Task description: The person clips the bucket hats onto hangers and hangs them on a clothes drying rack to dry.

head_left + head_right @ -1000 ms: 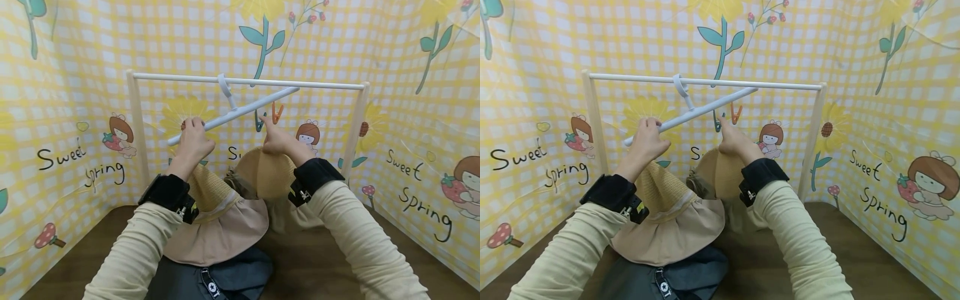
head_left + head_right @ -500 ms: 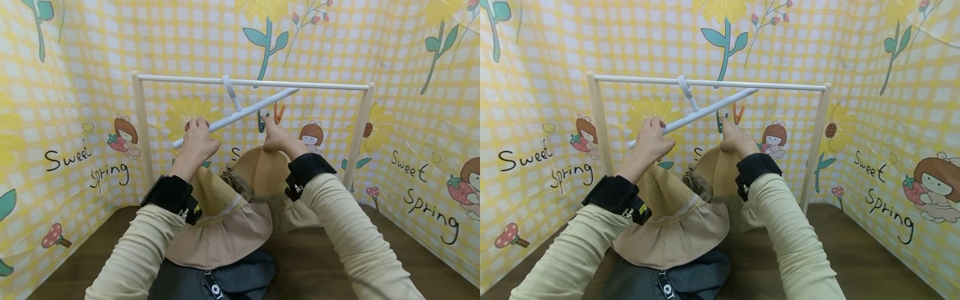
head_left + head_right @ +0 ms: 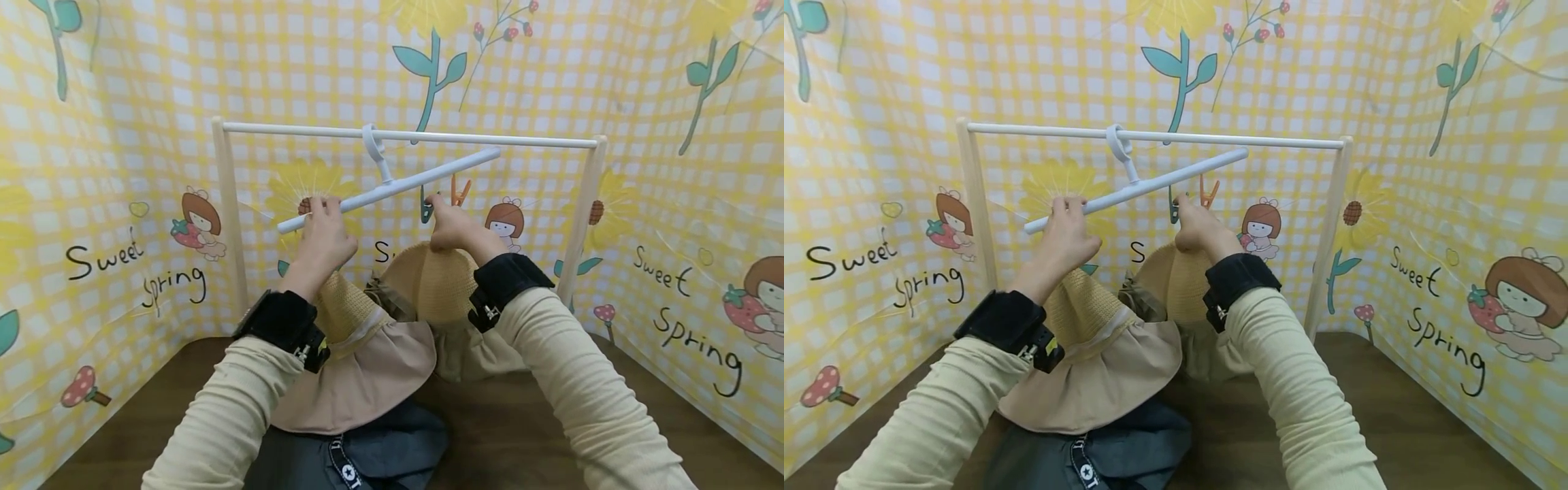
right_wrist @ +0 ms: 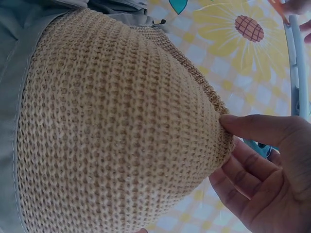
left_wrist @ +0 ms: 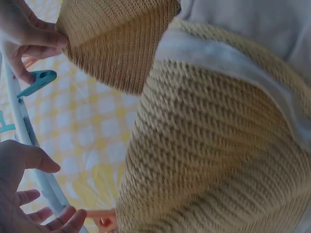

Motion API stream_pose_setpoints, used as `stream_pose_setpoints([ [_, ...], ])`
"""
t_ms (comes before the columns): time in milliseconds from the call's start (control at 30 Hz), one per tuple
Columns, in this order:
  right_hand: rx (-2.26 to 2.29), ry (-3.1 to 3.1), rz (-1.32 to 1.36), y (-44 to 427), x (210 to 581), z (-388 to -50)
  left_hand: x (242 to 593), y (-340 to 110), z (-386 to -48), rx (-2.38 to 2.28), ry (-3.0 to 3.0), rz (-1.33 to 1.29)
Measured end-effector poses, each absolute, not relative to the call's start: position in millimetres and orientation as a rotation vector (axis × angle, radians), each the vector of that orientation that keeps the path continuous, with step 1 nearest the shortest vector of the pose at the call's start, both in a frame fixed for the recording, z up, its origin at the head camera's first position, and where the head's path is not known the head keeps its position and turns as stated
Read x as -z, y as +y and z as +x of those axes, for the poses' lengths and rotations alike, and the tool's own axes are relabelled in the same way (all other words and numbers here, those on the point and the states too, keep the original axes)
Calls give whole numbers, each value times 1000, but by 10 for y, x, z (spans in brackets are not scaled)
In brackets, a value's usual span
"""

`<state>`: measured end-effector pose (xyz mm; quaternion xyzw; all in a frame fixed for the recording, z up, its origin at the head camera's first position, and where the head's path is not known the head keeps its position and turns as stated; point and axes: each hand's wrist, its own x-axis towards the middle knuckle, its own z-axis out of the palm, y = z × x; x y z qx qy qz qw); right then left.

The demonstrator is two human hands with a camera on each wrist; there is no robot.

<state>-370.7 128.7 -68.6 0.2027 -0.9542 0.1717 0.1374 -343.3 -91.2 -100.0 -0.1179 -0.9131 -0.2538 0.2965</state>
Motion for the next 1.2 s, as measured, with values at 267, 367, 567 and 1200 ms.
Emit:
stream_pose_setpoints([
  [267,-495,-2749,610,1300,703,-3660,1102,-588,-3512,550,-2210,-502],
  [367,-512,-2741,628,1321,704,-3652,1135,-417,-3530,470,-2284,-628],
  [567,-515,-2708,673,1347,701,-3636,1203,-126,-3553,341,-2631,-739],
  [1200,-612,-2746,560,1306,627,-3613,1354,-6,-3658,424,-2381,-614],
])
